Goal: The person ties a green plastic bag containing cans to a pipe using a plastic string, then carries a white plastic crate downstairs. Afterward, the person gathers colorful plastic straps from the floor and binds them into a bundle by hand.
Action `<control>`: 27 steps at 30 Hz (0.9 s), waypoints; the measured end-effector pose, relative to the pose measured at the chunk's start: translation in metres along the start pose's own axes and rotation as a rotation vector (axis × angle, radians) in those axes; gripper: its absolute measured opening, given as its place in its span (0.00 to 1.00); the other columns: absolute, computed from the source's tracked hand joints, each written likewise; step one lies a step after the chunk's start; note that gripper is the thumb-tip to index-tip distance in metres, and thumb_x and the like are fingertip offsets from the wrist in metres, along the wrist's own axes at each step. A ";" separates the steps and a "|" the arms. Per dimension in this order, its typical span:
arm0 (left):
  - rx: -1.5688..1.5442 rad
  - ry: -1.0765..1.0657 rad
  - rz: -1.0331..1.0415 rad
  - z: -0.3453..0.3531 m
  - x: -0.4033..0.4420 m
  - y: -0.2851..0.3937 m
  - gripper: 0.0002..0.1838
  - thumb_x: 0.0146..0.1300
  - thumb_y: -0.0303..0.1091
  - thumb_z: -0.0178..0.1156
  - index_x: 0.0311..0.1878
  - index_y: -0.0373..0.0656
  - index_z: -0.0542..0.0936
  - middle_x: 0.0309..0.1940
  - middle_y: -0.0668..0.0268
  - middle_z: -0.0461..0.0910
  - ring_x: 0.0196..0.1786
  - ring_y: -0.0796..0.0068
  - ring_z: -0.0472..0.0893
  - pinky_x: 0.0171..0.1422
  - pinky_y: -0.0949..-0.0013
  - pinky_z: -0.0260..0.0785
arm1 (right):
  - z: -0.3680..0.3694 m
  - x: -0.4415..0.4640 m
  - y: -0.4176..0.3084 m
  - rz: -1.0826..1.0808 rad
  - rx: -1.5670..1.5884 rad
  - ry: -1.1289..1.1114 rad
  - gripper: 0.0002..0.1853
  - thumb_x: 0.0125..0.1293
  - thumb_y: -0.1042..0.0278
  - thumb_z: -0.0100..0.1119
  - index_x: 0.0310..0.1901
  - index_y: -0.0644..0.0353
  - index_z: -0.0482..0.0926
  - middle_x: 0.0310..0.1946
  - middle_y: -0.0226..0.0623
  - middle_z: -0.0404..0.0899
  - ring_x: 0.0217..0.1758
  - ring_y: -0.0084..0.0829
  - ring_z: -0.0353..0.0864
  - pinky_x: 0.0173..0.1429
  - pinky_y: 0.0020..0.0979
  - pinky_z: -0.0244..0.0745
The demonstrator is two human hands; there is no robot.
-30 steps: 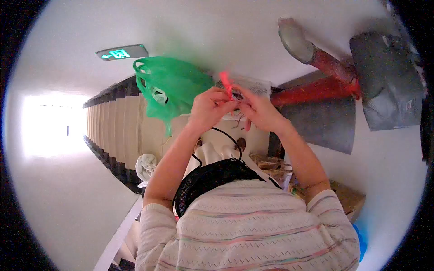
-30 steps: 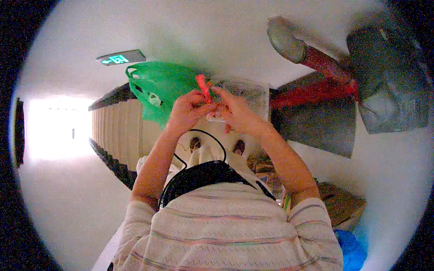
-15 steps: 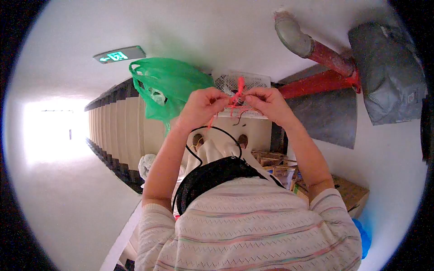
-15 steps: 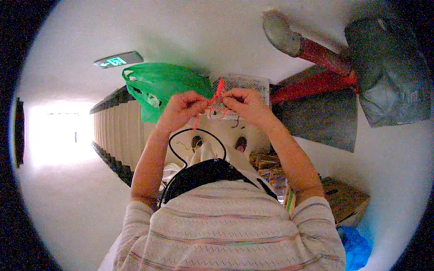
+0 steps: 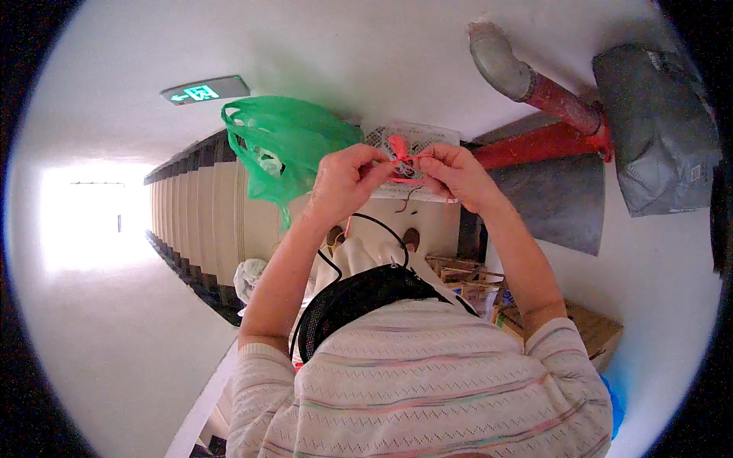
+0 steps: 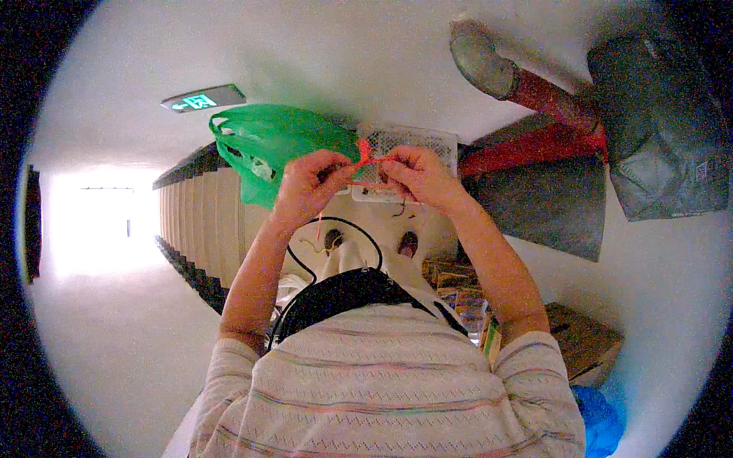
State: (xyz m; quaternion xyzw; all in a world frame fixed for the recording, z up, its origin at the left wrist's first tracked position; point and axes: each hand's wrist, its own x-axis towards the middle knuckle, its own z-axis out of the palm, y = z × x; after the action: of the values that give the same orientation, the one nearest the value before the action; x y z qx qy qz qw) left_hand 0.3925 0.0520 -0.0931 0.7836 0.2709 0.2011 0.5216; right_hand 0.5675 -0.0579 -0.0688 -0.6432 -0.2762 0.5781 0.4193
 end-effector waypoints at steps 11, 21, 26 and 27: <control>-0.670 -0.101 -0.222 -0.003 0.005 -0.006 0.10 0.57 0.35 0.57 0.37 0.37 0.77 0.32 0.67 0.76 0.32 0.82 0.73 0.33 0.77 0.68 | -0.003 -0.002 -0.010 -0.072 0.027 0.072 0.07 0.58 0.66 0.56 0.31 0.60 0.78 0.18 0.20 0.70 0.19 0.11 0.61 0.20 0.17 0.54; -0.542 -0.194 -0.280 -0.011 0.003 -0.016 0.11 0.58 0.35 0.55 0.40 0.38 0.76 0.24 0.70 0.74 0.23 0.83 0.72 0.26 0.79 0.66 | -0.024 -0.007 -0.012 -0.154 0.035 0.107 0.07 0.58 0.68 0.55 0.27 0.62 0.76 0.17 0.26 0.70 0.17 0.15 0.63 0.21 0.19 0.58; -0.585 -0.178 -0.290 -0.016 0.001 -0.007 0.11 0.57 0.33 0.57 0.41 0.38 0.76 0.22 0.70 0.74 0.22 0.84 0.72 0.24 0.78 0.67 | -0.022 -0.008 -0.011 -0.189 0.290 0.133 0.10 0.58 0.65 0.56 0.25 0.62 0.75 0.16 0.27 0.71 0.13 0.15 0.63 0.15 0.19 0.57; -0.556 -0.211 -0.289 -0.017 0.001 -0.011 0.11 0.57 0.32 0.57 0.41 0.38 0.76 0.22 0.70 0.75 0.23 0.84 0.72 0.25 0.78 0.67 | -0.025 -0.009 -0.010 -0.163 0.213 0.076 0.10 0.58 0.64 0.56 0.25 0.62 0.75 0.16 0.27 0.70 0.13 0.15 0.62 0.15 0.19 0.57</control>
State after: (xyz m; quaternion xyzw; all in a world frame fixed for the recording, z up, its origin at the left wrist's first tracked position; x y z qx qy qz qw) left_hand 0.3810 0.0675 -0.0968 0.5814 0.2583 0.1090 0.7638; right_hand 0.5920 -0.0657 -0.0559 -0.5920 -0.2485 0.5431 0.5412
